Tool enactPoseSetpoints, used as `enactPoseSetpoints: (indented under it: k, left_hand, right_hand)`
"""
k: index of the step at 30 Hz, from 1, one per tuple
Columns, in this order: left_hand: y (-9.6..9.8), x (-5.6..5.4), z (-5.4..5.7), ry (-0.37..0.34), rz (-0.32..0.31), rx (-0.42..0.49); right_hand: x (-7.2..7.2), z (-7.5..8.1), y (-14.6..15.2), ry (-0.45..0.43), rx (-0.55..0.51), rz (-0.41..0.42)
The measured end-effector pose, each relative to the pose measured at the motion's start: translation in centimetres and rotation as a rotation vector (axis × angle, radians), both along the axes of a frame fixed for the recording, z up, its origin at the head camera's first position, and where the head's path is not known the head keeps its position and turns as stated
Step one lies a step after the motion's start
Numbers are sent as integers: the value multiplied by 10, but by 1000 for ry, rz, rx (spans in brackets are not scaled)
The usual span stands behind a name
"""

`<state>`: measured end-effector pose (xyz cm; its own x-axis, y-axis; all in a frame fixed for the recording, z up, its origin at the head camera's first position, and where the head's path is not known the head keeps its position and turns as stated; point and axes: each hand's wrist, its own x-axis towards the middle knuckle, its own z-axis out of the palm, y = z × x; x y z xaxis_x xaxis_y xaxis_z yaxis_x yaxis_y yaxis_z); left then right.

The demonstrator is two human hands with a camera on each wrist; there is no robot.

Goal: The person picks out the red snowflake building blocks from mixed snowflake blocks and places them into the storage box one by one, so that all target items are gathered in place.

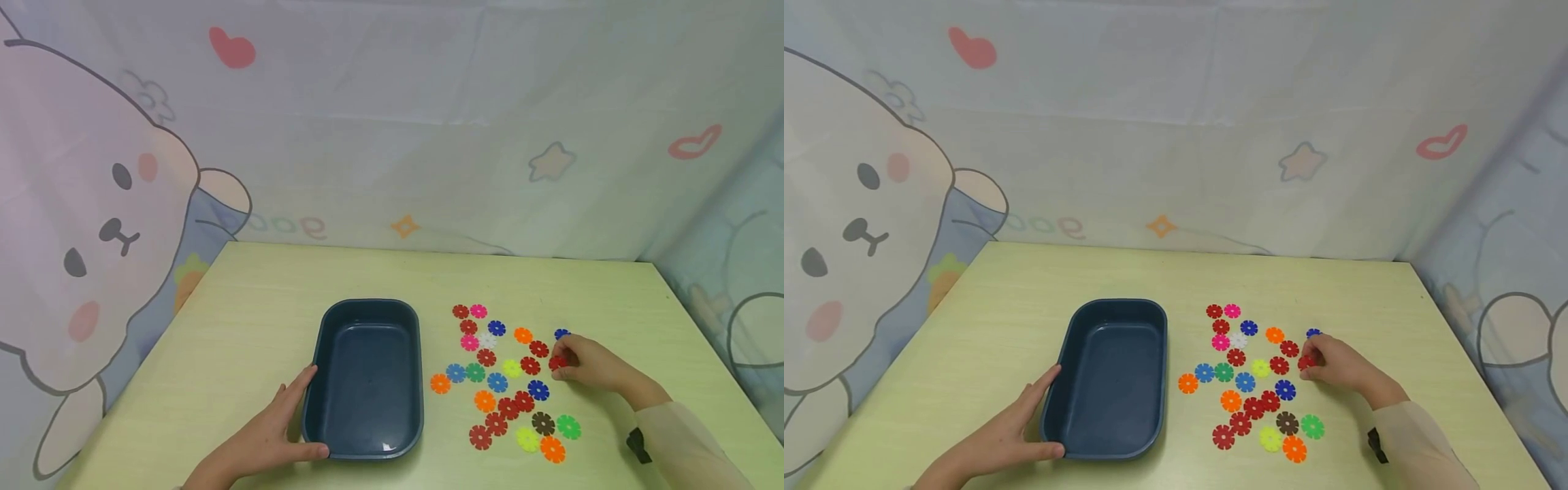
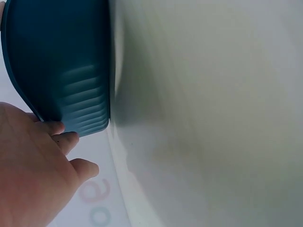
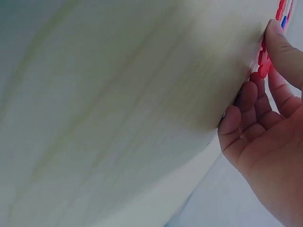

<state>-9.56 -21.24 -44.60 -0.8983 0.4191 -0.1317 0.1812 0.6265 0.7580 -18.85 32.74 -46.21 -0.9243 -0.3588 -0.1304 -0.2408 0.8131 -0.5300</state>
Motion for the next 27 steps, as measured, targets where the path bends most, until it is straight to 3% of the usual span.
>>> enactPoseSetpoints:
  k: [27]
  left_hand:
    - [0, 0, -1, 26, -20, 26]
  right_hand:
    - [0, 9, 0, -73, 11, -33]
